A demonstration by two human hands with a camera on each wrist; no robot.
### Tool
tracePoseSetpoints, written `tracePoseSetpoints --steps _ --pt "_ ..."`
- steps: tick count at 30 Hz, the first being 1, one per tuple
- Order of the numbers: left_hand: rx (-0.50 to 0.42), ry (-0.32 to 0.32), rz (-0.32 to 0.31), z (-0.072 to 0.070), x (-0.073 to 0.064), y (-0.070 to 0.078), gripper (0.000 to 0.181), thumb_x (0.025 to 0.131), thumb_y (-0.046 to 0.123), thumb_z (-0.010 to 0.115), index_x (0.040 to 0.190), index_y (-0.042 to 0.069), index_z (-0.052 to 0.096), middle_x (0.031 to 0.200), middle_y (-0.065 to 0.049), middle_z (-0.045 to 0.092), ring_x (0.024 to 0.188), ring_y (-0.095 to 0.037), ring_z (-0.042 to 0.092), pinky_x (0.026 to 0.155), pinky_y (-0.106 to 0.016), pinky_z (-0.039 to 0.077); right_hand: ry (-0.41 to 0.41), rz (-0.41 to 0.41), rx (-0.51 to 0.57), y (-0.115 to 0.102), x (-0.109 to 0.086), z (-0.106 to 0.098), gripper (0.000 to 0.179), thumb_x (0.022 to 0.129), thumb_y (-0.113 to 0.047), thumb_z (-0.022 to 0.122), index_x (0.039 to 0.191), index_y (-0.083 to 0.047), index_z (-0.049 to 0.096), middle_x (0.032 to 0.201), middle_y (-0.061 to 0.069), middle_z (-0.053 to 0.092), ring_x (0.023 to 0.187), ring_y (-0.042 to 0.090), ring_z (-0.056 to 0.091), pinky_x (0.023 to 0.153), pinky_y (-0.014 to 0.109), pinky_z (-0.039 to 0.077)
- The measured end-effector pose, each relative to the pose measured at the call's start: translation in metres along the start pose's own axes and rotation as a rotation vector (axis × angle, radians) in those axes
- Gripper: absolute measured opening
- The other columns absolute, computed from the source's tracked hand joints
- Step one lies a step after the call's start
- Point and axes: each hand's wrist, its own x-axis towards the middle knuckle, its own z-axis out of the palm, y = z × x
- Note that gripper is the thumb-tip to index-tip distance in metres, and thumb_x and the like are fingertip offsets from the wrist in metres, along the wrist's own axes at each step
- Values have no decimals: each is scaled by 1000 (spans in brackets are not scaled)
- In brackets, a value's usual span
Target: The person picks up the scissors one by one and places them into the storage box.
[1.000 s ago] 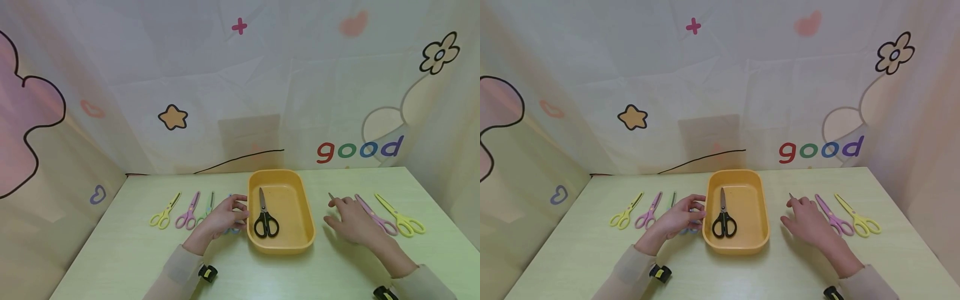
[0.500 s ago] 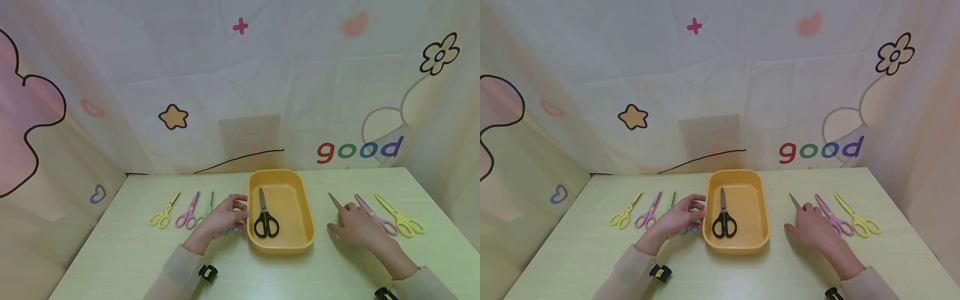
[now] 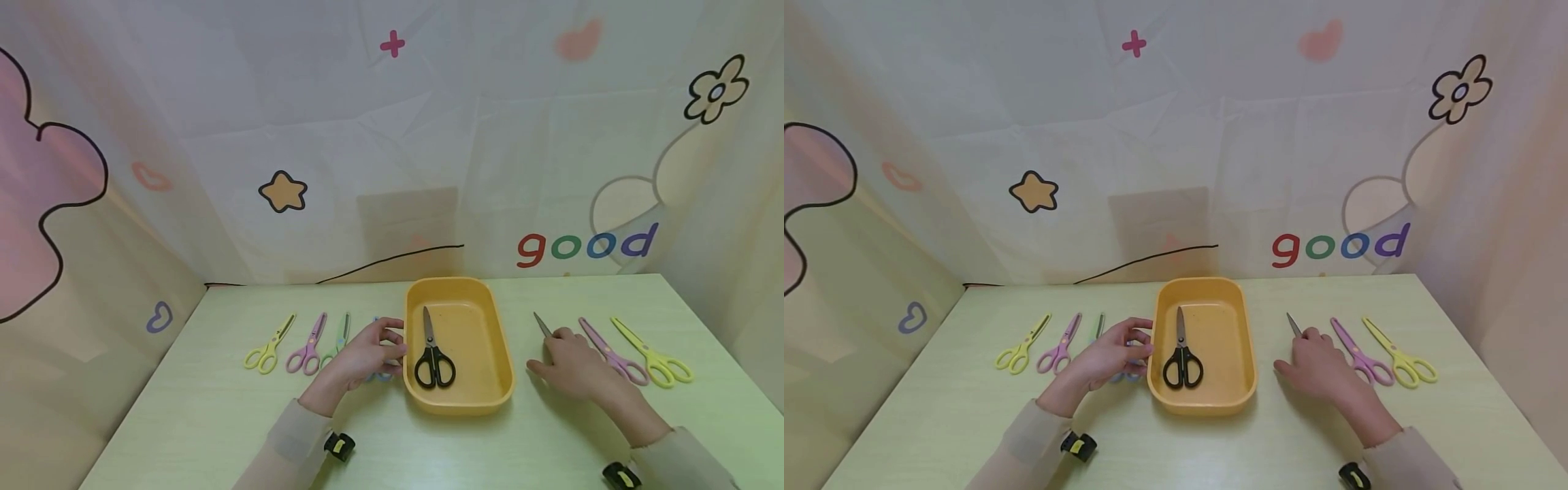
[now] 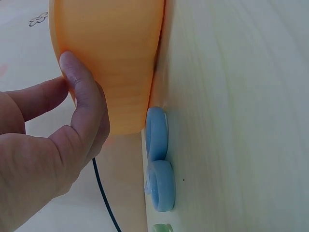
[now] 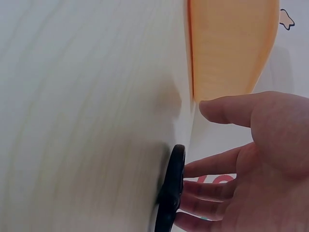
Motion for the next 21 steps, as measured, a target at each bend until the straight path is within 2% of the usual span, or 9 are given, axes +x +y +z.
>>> tracePoseSetpoints --steps 8,13,16,21 --pt "-5 -3 2 -1 0 -1 51 101 -4 59 148 -7 38 115 -17 53 87 -21 62 75 -34 61 21 -18 26 0 8 6 34 95 -33 71 88 -1 61 121 37 52 104 49 54 82 61 53" --pt "-3 -5 3 -1 -1 -1 52 101 -3 60 148 -7 37 115 -18 53 87 -22 62 75 -34 61 41 -37 42 0 10 8 32 95 -30 71 89 0 62 118 38 53 103 51 55 84 61 53" --pt "-3 -2 2 -1 0 -1 52 101 -4 60 148 -7 37 115 -18 53 87 -22 62 76 -35 61 51 -46 51 0 10 8 34 95 -28 71 100 5 65 119 38 54 105 53 54 86 63 51" --pt "-5 0 0 -1 0 -1 52 101 -4 59 148 -7 37 114 -17 53 87 -22 62 76 -36 61 53 -19 66 -2 6 5 54 94 -30 73 128 9 61 121 37 51 107 52 50 83 64 53"
